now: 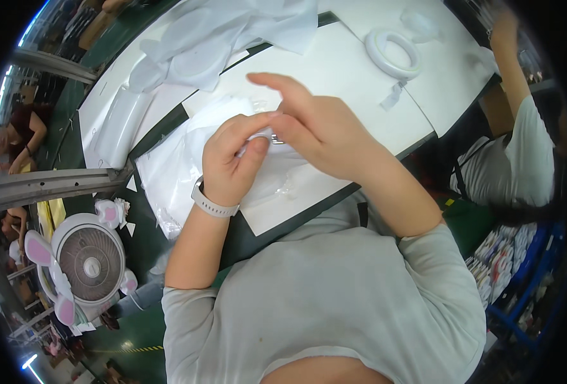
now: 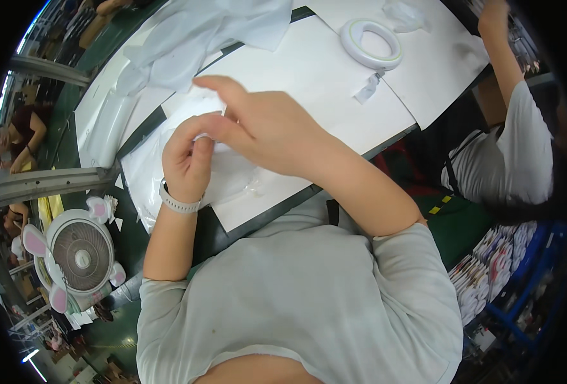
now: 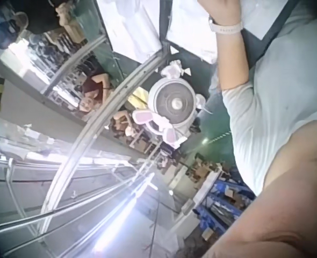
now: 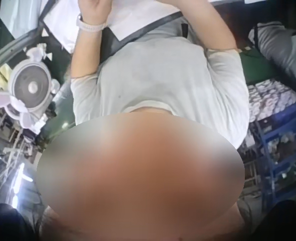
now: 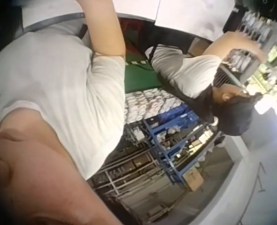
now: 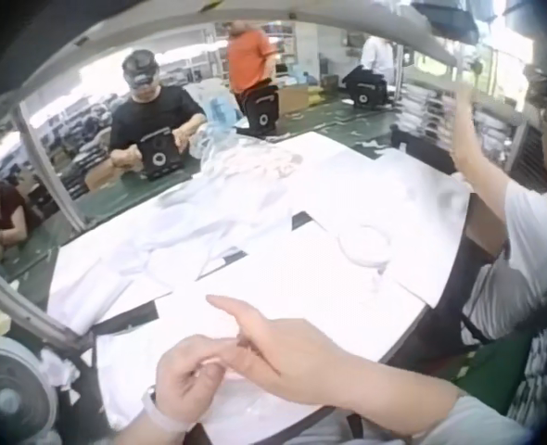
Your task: The person packs circular devices by wrapping each device and its attached metal clasp into protective foam sheets by hand.
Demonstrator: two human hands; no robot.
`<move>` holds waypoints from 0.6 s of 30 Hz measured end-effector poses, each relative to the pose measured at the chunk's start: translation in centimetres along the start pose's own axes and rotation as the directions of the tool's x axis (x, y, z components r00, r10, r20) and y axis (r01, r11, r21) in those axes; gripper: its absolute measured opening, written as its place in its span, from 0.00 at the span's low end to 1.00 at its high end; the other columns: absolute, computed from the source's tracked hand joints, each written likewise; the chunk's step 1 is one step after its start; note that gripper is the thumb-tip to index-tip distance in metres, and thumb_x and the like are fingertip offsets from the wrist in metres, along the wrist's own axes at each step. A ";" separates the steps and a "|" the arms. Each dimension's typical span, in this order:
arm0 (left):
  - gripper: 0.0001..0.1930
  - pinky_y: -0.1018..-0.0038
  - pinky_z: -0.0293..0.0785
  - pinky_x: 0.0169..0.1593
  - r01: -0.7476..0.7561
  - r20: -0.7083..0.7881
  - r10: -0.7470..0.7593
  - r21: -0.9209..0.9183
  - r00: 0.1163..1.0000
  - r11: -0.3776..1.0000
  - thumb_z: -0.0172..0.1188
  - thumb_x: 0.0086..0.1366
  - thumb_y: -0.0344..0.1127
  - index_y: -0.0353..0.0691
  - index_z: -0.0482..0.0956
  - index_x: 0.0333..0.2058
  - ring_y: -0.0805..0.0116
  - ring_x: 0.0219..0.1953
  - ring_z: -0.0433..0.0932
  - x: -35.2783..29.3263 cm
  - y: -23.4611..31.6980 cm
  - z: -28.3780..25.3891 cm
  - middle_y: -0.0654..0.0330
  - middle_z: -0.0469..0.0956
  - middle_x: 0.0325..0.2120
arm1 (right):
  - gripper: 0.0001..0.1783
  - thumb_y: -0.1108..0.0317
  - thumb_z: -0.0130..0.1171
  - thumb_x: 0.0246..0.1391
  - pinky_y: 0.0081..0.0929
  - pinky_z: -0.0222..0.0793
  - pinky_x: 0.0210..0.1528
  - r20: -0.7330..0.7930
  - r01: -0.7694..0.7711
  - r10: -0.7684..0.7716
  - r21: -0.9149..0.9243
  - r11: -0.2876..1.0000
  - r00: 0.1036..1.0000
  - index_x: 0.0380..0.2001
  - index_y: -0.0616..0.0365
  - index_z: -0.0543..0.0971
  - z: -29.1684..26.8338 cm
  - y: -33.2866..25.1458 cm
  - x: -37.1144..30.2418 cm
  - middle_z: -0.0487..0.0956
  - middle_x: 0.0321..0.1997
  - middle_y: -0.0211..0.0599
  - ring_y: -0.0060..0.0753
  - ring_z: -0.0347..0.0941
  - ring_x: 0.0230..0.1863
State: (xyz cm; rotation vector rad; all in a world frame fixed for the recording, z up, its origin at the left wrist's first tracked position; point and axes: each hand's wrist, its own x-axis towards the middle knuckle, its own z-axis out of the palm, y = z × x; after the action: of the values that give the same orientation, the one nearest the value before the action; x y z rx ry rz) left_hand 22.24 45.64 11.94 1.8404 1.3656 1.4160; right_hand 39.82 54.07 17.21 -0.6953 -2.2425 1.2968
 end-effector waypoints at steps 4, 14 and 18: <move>0.12 0.80 0.69 0.36 0.019 -0.243 -0.021 -0.010 0.970 1.000 0.52 0.69 0.36 0.35 0.78 0.44 0.76 0.32 0.73 -0.8 -0.5 -0.7 0.62 0.78 0.33 | 0.23 0.58 0.59 0.54 0.27 0.69 0.45 -0.250 0.409 -0.475 -0.275 0.870 0.844 0.53 0.51 0.72 -0.4 6.1 -1.3 0.79 0.39 0.37 0.36 0.75 0.40; 0.17 0.78 0.73 0.37 0.144 -0.356 -0.345 -0.484 0.869 0.863 0.44 0.73 0.42 0.33 0.72 0.48 0.73 0.34 0.75 -1.2 -1.5 -1.1 0.59 0.77 0.37 | 0.15 0.73 0.71 0.36 0.29 0.68 0.36 -0.109 0.463 -0.478 -0.133 0.876 0.872 0.30 0.54 0.77 0.5 8.1 -3.7 0.77 0.34 0.33 0.37 0.73 0.35; 0.17 0.79 0.72 0.36 0.162 -0.380 -0.383 -0.498 0.842 0.852 0.47 0.72 0.40 0.32 0.76 0.45 0.75 0.32 0.74 -1.4 -1.2 -0.9 0.59 0.78 0.35 | 0.10 0.77 0.65 0.41 0.30 0.67 0.34 -0.113 0.444 -0.471 -0.204 0.873 0.875 0.26 0.55 0.74 0.0 7.3 -3.5 0.76 0.33 0.34 0.37 0.72 0.34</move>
State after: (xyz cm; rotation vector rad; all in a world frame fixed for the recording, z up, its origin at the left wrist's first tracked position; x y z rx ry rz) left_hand 20.95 44.70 10.62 0.9860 1.2996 1.8918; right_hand 43.97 54.99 10.25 -0.2755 -2.2201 0.7934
